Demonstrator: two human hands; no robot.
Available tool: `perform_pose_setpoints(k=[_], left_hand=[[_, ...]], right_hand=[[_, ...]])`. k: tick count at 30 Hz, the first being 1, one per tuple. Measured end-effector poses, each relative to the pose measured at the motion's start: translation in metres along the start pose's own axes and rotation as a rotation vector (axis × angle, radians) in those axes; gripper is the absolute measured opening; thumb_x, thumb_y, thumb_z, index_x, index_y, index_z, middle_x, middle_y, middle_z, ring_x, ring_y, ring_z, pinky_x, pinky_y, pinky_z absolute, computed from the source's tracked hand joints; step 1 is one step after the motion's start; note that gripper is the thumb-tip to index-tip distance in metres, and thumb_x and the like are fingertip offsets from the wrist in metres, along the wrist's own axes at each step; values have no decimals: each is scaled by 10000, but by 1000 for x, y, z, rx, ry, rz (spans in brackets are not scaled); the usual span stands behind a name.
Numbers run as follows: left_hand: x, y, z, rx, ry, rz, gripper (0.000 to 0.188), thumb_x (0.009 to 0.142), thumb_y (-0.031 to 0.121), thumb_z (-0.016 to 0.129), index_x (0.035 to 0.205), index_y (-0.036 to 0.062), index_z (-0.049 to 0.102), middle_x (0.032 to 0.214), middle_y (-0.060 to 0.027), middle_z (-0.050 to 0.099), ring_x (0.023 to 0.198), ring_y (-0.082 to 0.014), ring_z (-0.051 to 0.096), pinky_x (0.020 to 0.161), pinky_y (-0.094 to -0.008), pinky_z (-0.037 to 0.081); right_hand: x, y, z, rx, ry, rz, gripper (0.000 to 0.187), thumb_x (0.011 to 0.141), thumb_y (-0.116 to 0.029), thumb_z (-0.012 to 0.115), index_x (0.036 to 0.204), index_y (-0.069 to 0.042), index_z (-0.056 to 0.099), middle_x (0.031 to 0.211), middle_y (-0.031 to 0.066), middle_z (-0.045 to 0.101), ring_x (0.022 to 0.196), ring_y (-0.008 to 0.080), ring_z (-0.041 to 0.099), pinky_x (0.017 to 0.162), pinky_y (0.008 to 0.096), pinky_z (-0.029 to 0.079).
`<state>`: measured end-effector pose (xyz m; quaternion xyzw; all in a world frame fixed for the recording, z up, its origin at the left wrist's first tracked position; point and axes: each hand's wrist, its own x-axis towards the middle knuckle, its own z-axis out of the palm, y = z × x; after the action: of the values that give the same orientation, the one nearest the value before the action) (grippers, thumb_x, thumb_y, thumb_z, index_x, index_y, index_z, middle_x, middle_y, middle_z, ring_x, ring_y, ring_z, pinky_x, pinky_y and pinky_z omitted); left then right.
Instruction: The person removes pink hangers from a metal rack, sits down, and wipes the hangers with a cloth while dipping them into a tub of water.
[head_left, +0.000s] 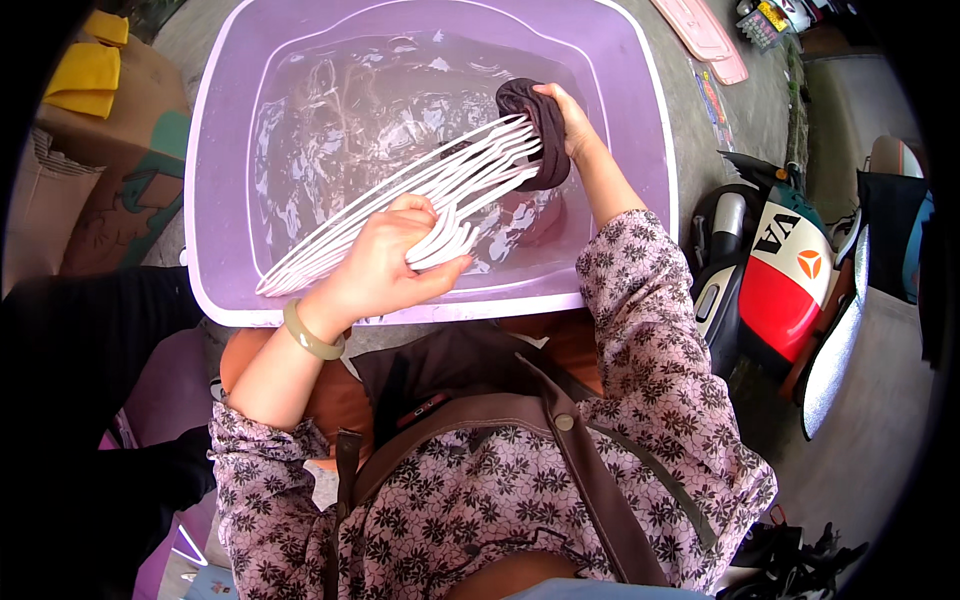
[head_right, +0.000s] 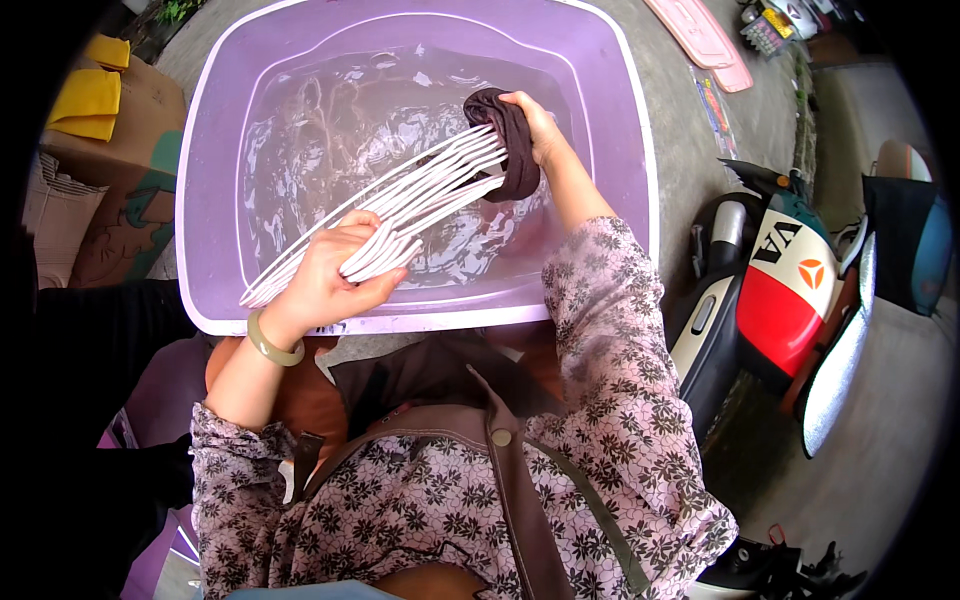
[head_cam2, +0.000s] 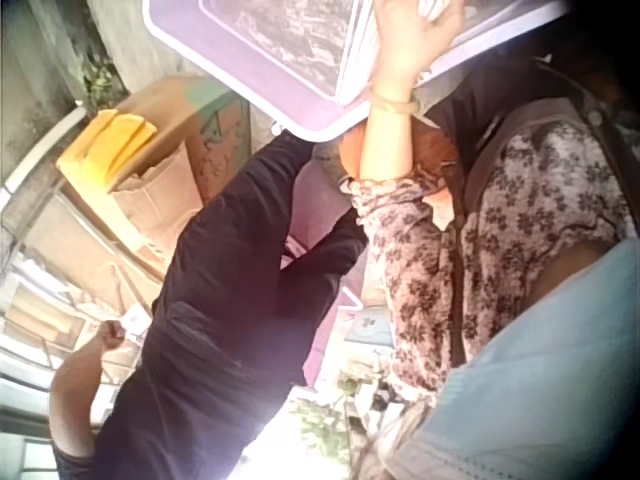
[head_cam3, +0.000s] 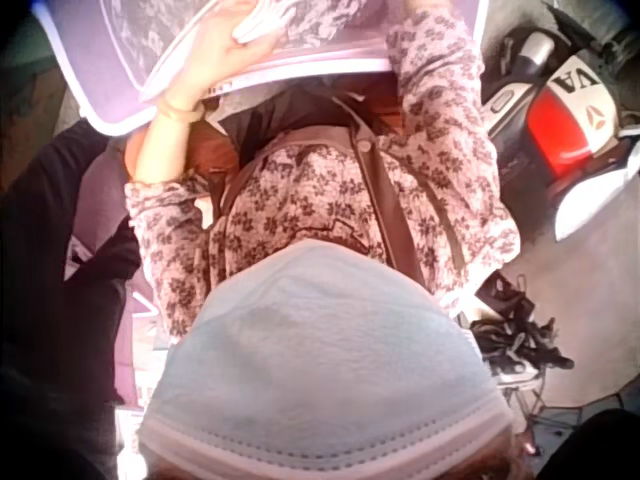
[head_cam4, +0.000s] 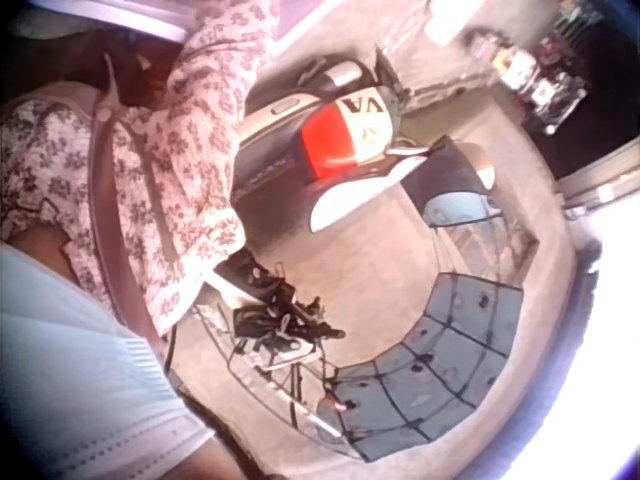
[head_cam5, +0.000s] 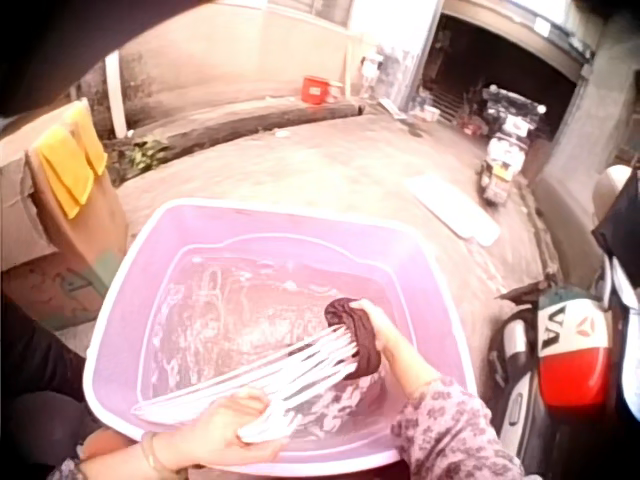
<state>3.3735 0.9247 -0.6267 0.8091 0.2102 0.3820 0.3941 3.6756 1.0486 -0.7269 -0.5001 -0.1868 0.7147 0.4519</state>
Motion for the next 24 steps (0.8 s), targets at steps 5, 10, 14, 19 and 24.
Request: perform_pose_setpoints(k=[5, 10, 14, 19, 24], left_hand=[[10, 2, -31, -59, 144, -138, 78, 709, 30, 690, 711, -9, 622, 603, -55, 562, 583, -155, 523, 623, -277, 438], [18, 12, -36, -247, 422, -488, 163, 836, 142, 638, 892, -10, 660, 639, 55, 542, 576, -9, 443, 503, -175, 333], [35, 9, -13, -417, 494, -411, 168, 845, 177, 637, 847, 9, 655, 595, 58, 513, 511, -4, 417, 456, -176, 303], [36, 24, 5, -587, 329, -383, 230, 872, 148, 582, 684, 17, 597, 524, 7, 502, 445, -41, 442, 427, -189, 337], [45, 31, 7, -627, 272, -316, 344, 897, 162, 528, 577, 35, 522, 459, -6, 455, 400, -62, 403, 412, -215, 308]], right_hand=[[0, 25, -48, 356, -21, -20, 369, 780, -331, 461, 912, -17, 605, 827, 147, 636, 662, 302, 599, 624, 393, 529], [-40, 25, 22, 812, 196, -299, 524, 850, -268, 352, 1281, 29, 382, 1317, 170, 426, 1221, 346, 397, 1042, 494, 269], [-56, 28, 59, 832, -49, -454, 388, 814, -116, 401, 1181, 5, 443, 1293, 118, 453, 1209, 240, 422, 1060, 406, 243], [-63, 30, 91, -509, 65, -1187, 377, 837, -57, 517, 1206, 0, 465, 1238, 142, 450, 1179, 275, 423, 1004, 332, 309], [-56, -3, 75, -756, 243, -1425, 490, 790, -108, 627, 1243, -28, 455, 1218, 181, 458, 1140, 331, 450, 951, 354, 363]])
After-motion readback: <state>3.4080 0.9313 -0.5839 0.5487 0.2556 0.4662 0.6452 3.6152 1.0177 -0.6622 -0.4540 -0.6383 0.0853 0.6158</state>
